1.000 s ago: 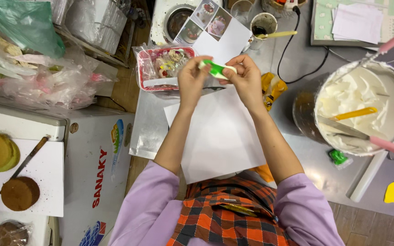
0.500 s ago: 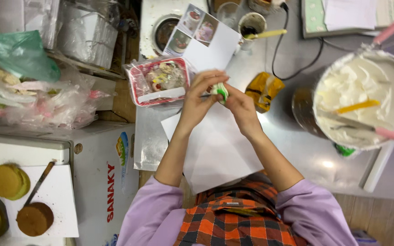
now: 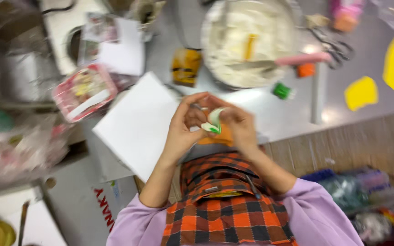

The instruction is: The person kneads and rolls a small piece of green fondant into a ball, then flattens it with a rolling pin on a metal countertop. They repeat this process, occasionally picking up and re-rolling the fondant to achieve a smooth, flat shape.

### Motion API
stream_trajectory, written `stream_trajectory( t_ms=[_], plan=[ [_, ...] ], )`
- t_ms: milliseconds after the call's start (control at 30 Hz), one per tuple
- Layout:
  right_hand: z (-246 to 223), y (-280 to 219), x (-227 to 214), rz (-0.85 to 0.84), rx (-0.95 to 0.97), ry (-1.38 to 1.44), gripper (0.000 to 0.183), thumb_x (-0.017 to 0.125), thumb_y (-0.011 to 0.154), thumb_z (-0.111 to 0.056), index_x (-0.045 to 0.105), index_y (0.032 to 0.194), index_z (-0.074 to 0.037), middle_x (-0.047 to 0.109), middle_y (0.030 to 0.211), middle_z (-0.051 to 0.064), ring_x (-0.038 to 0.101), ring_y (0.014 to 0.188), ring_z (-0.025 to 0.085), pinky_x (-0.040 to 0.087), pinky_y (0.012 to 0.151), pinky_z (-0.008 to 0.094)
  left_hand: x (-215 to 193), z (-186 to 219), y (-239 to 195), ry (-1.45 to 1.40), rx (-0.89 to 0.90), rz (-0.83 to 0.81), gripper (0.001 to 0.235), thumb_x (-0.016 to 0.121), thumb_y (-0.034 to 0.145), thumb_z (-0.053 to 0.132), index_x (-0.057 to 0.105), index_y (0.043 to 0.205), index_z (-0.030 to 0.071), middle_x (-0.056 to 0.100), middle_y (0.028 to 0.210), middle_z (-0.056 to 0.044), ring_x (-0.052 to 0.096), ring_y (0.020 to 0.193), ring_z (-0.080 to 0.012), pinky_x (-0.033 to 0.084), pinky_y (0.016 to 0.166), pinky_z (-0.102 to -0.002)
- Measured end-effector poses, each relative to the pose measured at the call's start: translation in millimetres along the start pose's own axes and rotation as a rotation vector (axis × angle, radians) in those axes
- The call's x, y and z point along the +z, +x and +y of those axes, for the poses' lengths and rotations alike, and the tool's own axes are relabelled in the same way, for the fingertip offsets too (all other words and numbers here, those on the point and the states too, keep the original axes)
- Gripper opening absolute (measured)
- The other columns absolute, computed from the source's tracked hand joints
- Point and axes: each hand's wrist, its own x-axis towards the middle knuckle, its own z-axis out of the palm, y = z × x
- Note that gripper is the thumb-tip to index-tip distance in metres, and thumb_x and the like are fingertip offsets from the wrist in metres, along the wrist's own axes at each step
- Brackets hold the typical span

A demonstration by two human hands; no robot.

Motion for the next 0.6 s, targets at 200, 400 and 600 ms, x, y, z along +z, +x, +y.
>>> stream_trajectory(
  t_ms=[200, 400, 600],
  plan=[
    [-3.4, -47.8, -123.7, -0.127, -0.136, 0.085, 0.071, 0.065, 0.107, -0.028, 0.031, 0.161, 0.004, 0.036, 0.168, 0.011, 0.046, 0.148, 0.019, 0.039, 0.124, 0.034, 133.6, -37.5, 43.7, 0.750, 0.630, 0.078, 0.039, 0.079, 0.076, 0.000, 0.072, 0.113, 0.014, 0.068, 0.114, -0.007, 0.059, 0.113, -0.0213, 0.051, 0.095, -0.035],
    [-42.6, -73.8, -284.2, 0.031, 0.003, -0.361, 0.046, 0.066, 0.105, -0.012, 0.060, 0.147, 0.005, 0.076, 0.131, 0.017, 0.070, 0.114, 0.022, 0.057, 0.100, 0.030, 268.7, -113.1, 95.5, -0.103, -0.105, 0.143, 0.010, 0.072, 0.088, 0.004, 0.070, 0.095, 0.010, 0.067, 0.097, -0.001, 0.062, 0.089, -0.0188, 0.051, 0.073, -0.036],
    [-68.9, -71.1, -386.1, 0.379, 0.021, 0.121, 0.038, 0.060, 0.107, -0.012, 0.058, 0.138, 0.010, 0.070, 0.129, 0.023, 0.070, 0.119, 0.031, 0.060, 0.104, 0.043, 329.0, -138.1, 138.2, -0.104, 0.216, -0.200, 0.023, 0.074, 0.085, 0.000, 0.073, 0.107, 0.008, 0.059, 0.136, -0.003, 0.056, 0.131, -0.0181, 0.051, 0.114, -0.039]
  ],
)
